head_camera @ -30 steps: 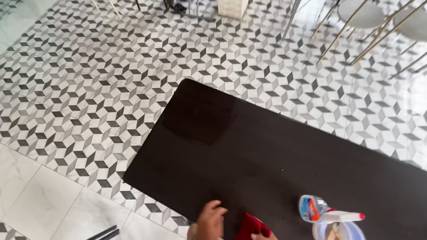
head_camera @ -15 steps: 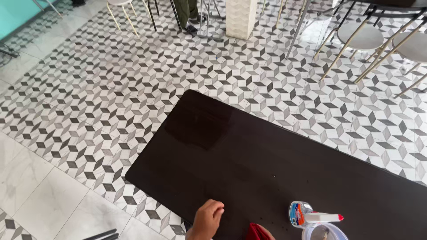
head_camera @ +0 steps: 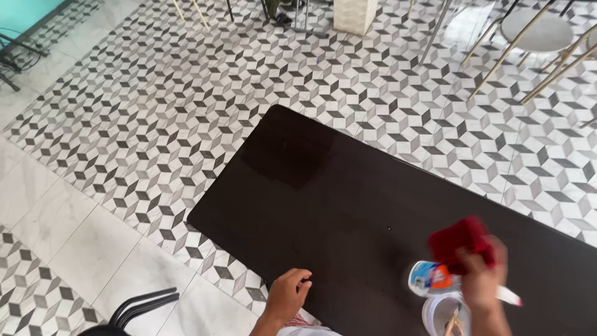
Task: The person scrubs a dark tabletop with a brush and cleaning solution, then wipes the surface with a red cloth. They spray cleaner onto the cloth and continue wiping the table, leaving it visibly cleaner.
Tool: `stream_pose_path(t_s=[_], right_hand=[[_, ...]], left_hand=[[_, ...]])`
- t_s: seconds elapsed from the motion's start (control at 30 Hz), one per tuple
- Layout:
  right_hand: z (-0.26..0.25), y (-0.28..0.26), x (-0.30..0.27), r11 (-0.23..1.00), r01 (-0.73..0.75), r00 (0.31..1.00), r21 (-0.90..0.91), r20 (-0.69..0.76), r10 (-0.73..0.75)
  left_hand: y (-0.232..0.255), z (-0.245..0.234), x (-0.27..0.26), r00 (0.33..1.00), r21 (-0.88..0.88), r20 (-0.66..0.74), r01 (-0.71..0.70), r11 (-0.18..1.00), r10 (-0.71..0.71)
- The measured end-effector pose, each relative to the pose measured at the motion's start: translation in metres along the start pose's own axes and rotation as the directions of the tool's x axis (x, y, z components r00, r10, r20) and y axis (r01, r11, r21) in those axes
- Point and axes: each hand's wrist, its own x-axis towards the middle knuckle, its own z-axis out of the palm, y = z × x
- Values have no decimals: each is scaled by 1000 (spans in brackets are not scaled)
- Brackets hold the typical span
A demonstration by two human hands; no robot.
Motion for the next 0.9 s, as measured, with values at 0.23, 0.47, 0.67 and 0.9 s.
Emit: stream_pose_path(t_s=[0.23, 0.47, 0.67, 0.9], right_hand=[[-57, -57, 20, 948, 35, 998, 318, 39, -50], [-75, -58, -4, 985, 133, 989, 110, -86, -124], [-94, -37, -28, 972, 76, 989, 223, -141, -45], [-107, -63, -71, 966, 128, 977, 225, -195, -84]], left_hand=[[-16, -4, -18, 991, 28, -41, 131, 991, -130], [-19, 2, -14, 993, 40, 14, 113, 993, -113], [-18, 4, -10, 995, 69, 38, 91, 993, -93], [-16, 2, 1, 997, 94, 59, -60, 994, 54]])
